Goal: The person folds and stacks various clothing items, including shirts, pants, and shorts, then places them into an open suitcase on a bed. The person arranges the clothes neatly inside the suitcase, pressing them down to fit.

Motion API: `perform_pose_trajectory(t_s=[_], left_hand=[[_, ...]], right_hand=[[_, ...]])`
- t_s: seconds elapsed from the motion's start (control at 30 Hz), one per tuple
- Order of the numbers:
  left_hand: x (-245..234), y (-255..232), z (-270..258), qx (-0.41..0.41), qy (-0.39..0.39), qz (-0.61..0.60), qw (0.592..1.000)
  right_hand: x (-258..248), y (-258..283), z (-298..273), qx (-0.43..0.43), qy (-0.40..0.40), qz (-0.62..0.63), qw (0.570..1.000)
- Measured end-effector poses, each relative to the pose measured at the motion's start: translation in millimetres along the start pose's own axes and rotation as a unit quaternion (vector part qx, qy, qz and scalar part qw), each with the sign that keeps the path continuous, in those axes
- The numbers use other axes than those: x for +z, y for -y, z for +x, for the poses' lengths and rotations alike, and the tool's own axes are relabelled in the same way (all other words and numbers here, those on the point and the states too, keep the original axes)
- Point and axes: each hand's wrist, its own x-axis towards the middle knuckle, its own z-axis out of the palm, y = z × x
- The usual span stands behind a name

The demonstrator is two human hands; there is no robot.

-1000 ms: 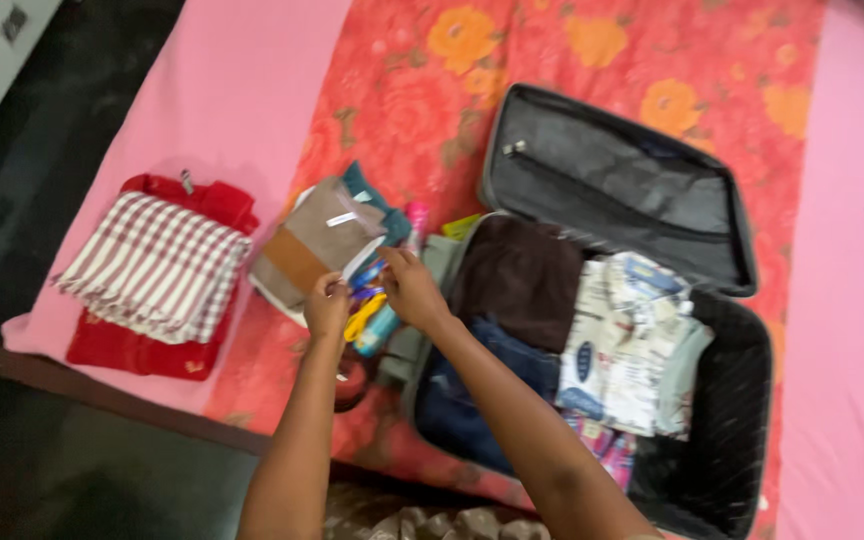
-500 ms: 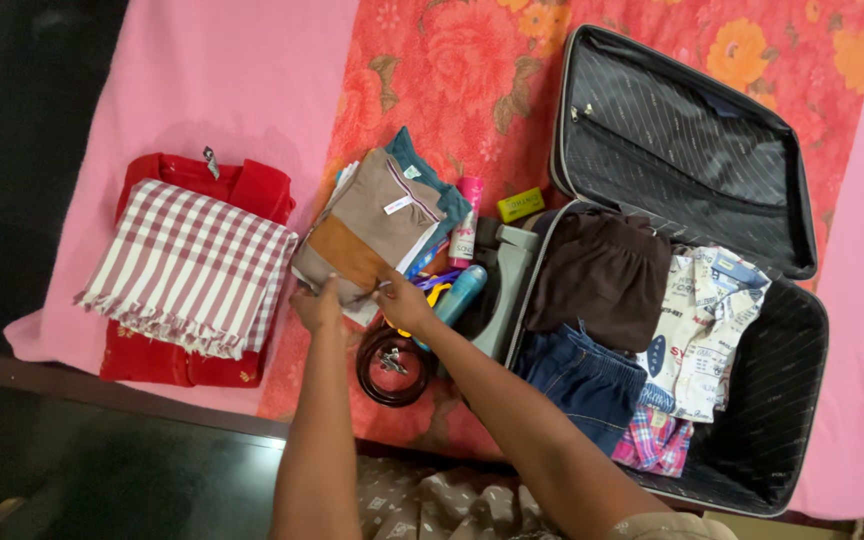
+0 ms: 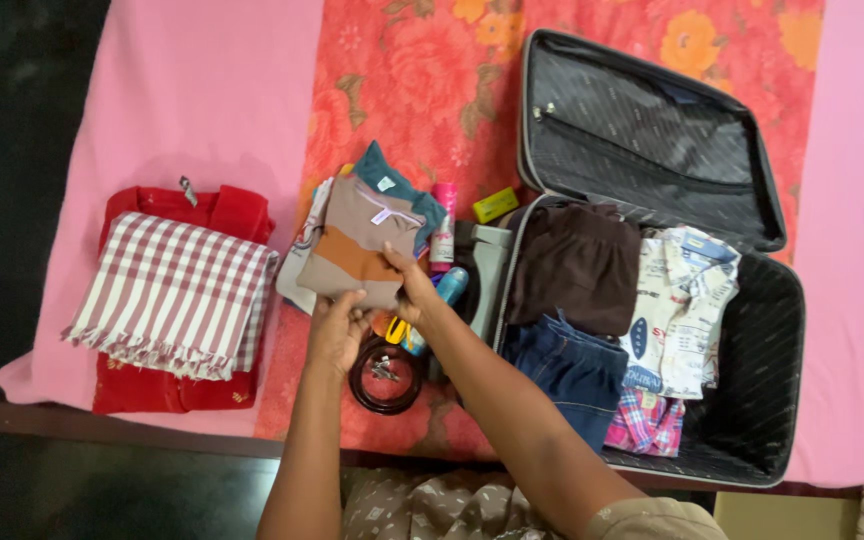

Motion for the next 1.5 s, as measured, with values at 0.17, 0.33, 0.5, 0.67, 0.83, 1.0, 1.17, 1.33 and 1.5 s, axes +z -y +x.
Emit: perform_pose_trajectory(t_s=[0.17, 0.33, 0.5, 0.67, 0.83, 1.0, 1.17, 1.33, 1.5], left_hand=[[17.2, 13.5, -32.6, 0.019, 0.124, -0.030, 0.992], [67.4, 26.9, -48.0, -0.040, 0.189, -0.152, 0.969], [169.0, 75.3, -63.2, -0.008, 0.243, -0.149, 0.958], [268.1, 171.1, -93.2, -0.107, 0.326, 0.008, 0.939], [346.6, 306.8, -136.5, -0.287, 0.381, 0.088, 0.874], [406.1, 430.1, -163.2, -0.177, 0.367, 0.273, 0.872], [419.1, 526.1, -120.7, -0.118, 0.298, 0.458, 0.829], [404.4, 570.7, -73.3, -0.044, 0.206, 0.730, 0.650], [411.4, 589.9, -22.7, -0.009, 0.158, 0.792, 0.589]], right_hand=[[1.8, 53.0, -22.6, -0.073, 0.012, -0.124, 0.990], [6.5, 123.0, -108.6, -0.094, 0.080, -0.120, 0.985], [-41.9, 194.4, -254.3, -0.096, 0.084, -0.243, 0.961], [-118.6, 229.7, -396.7, -0.164, 0.020, -0.282, 0.945], [-214.0, 263.9, -485.5, -0.271, -0.174, -0.203, 0.925], [-317.6, 320.0, -535.4, -0.294, -0.212, -0.263, 0.894], [-419.1, 345.9, -520.6, -0.364, -0.265, -0.330, 0.830], [-466.1, 351.5, -482.8, -0.339, -0.375, -0.478, 0.718], [-491.9, 361.2, -435.6, -0.344, -0.403, -0.479, 0.700]])
